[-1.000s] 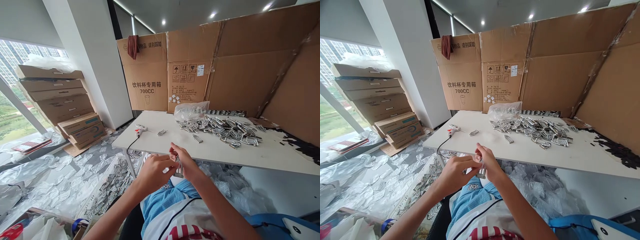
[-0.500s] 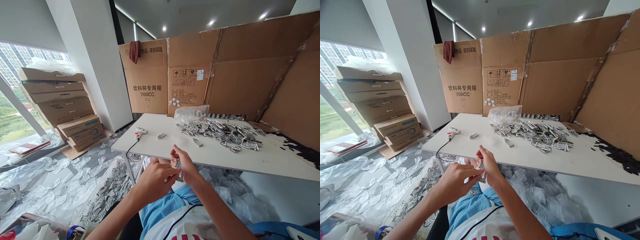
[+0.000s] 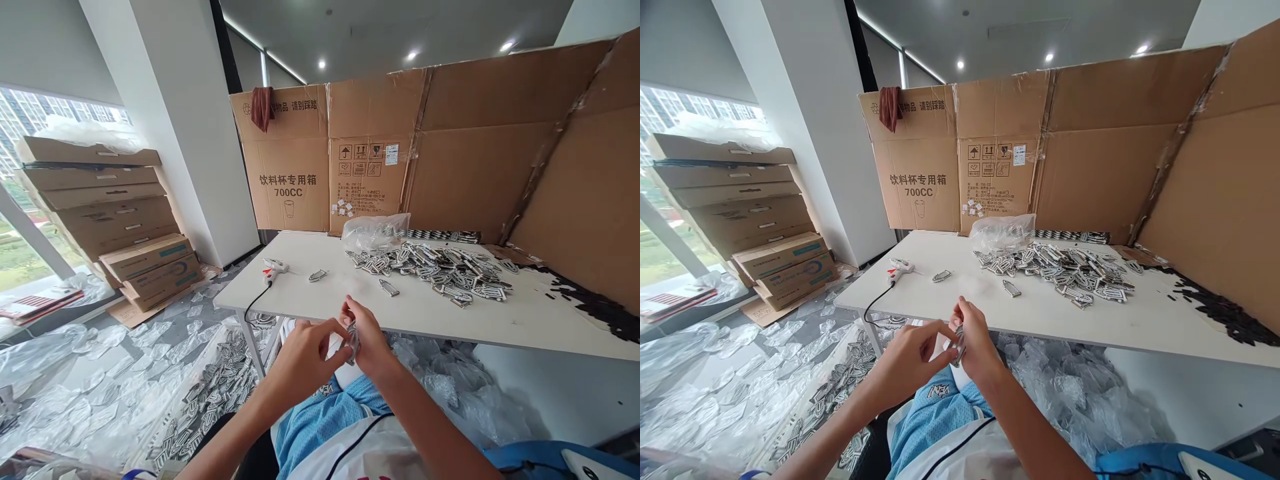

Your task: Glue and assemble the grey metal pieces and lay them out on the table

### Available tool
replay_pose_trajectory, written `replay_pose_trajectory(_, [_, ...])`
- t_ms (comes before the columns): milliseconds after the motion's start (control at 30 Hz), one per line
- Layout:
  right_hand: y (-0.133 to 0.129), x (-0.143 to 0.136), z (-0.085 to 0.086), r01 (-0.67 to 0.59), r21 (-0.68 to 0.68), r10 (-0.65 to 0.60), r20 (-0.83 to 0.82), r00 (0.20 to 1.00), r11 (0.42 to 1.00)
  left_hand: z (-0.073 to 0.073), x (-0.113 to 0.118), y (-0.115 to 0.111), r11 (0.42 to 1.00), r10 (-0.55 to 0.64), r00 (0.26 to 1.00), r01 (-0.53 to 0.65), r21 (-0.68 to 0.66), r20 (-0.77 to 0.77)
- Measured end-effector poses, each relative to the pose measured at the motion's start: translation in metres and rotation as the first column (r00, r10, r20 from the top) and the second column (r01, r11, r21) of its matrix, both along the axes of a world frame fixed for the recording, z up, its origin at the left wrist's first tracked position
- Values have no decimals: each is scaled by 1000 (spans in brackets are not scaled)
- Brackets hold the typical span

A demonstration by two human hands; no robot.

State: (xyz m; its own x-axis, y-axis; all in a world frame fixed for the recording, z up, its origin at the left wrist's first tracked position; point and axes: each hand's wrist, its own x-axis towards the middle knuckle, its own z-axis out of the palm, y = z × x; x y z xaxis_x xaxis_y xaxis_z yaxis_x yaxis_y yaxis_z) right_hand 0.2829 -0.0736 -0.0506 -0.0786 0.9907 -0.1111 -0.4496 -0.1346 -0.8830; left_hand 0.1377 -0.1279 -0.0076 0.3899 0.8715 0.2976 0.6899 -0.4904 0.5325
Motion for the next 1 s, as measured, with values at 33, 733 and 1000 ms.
replay_pose_trajectory(33, [-2,-1,1,16,-3,-16,-32,999,1000,-2,0,2,999,34,999,-33,-30,18])
replay_pose_trajectory(733, [83,160,-42,425,488,-611,760,224,763,-56,-70,108,873,463,884,-467,-138,-62])
replay_pose_trajectory(1000, [82,256,-87,591,465,-409,881,-237,659,-71,-67,109,797,602,777,-598,84,-182])
